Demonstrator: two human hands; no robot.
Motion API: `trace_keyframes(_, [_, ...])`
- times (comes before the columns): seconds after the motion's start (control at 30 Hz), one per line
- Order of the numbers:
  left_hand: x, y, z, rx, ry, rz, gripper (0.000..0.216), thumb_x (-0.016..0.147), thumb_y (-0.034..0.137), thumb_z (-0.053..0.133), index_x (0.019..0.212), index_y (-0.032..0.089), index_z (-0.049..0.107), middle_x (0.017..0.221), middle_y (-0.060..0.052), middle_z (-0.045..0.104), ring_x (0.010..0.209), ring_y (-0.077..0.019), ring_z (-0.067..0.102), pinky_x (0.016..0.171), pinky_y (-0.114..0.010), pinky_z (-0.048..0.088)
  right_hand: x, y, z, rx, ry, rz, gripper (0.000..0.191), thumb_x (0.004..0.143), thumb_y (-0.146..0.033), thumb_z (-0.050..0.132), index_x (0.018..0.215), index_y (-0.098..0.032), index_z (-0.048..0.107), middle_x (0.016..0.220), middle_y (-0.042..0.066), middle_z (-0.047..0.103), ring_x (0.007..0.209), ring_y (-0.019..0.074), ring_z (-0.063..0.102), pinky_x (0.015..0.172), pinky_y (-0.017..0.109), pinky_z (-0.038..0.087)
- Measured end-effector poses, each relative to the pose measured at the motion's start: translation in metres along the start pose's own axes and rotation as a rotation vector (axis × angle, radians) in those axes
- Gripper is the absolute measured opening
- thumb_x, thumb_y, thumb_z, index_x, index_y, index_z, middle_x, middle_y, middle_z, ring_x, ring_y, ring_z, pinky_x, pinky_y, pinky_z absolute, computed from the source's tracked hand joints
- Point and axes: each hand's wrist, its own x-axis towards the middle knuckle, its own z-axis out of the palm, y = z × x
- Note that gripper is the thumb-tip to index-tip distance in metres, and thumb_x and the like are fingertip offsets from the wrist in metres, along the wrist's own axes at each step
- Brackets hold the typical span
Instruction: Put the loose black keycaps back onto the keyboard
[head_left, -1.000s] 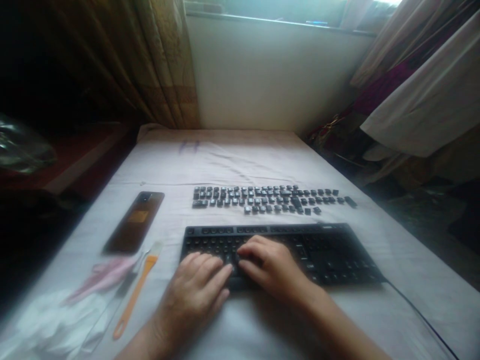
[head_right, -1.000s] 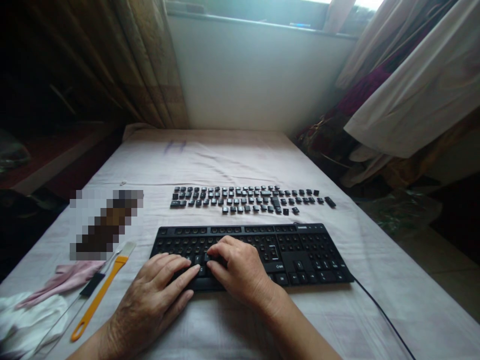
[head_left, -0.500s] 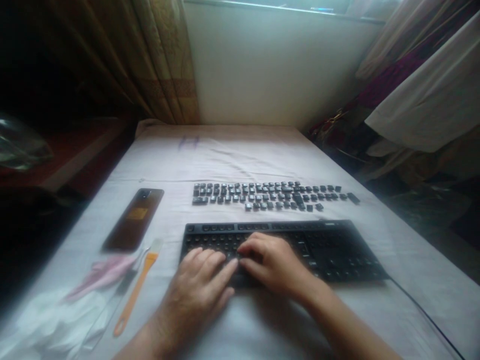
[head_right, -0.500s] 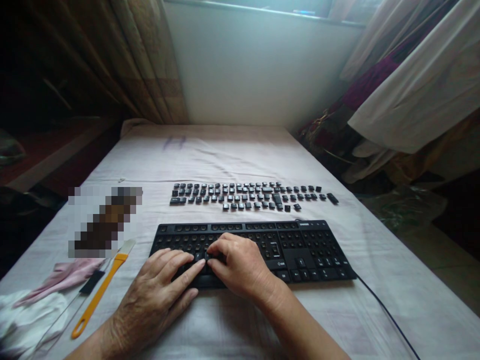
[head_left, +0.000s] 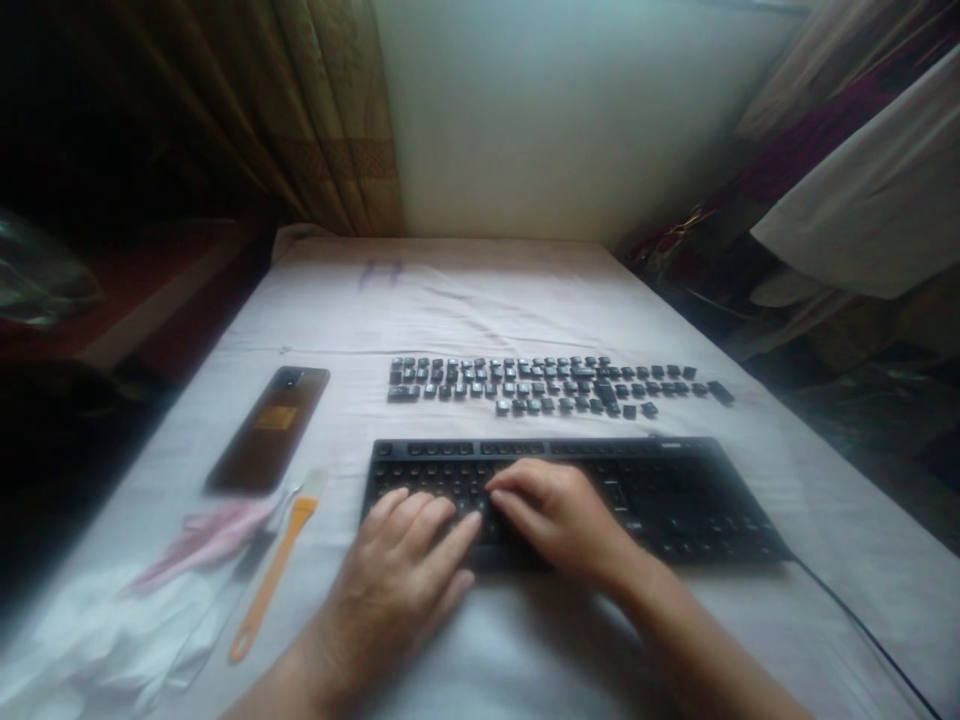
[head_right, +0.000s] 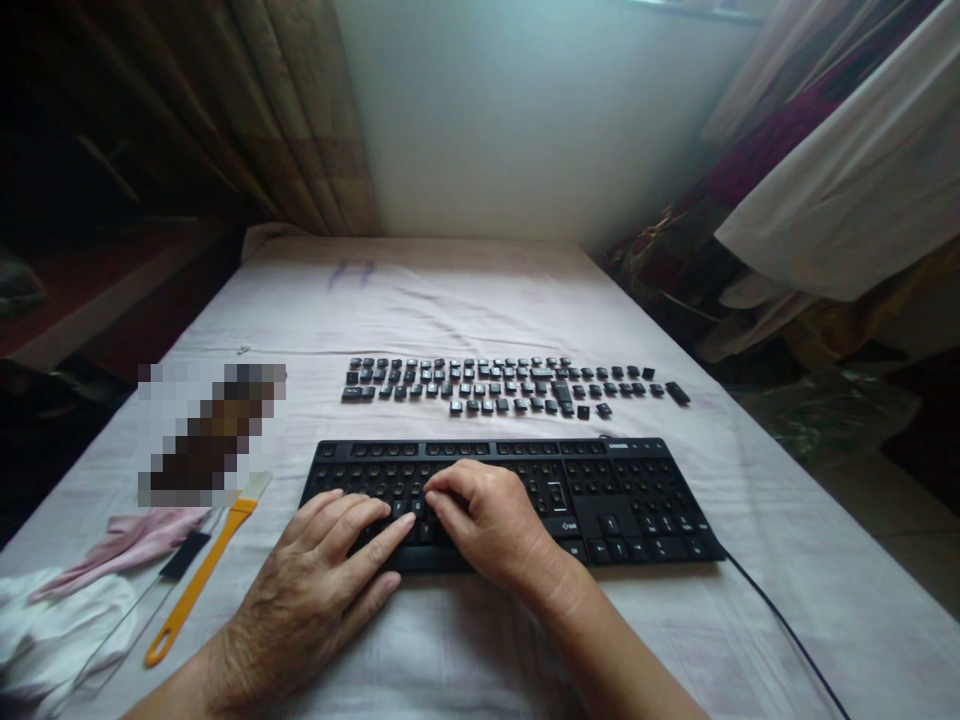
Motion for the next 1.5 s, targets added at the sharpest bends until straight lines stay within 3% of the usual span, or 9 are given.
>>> trace_keyframes(0.37, [0.002, 0.0, 0.0, -0.016, 0.015, 0.001, 0.031, 0.101, 0.033, 0.045, 0.119, 0.022, 0.068, 0.109, -0.006, 0.065, 0.108, -0.022, 0.056, 0.11, -0.04, 0.031, 0.007, -0.011, 0.001, -0.097, -0.013, 0.146, 0.011, 0.082, -0.02, 0.064, 0.076, -0.022, 0.073, 0.08, 0.002, 0.076, 0.073, 0.0171, 0.069, 0.068, 0.026, 0.05])
trace_keyframes(1.5, [-0.003, 0.0, 0.004, -0.053, 0.019, -0.033, 0.029, 0.098, 0.035, 0.051, 0.12, 0.024, 0.066, 0.116, -0.007, 0.064, 0.114, -0.0222, 0.054, 0.114, -0.041, 0.026, 0.002, -0.009, 0.01, -0.145, -0.004, 0.096, 0.013, 0.083, -0.018, 0.064, 0.072, -0.022, 0.069, 0.078, 0.002, 0.073, 0.07, 0.0154, 0.066, 0.065, 0.024, 0.046])
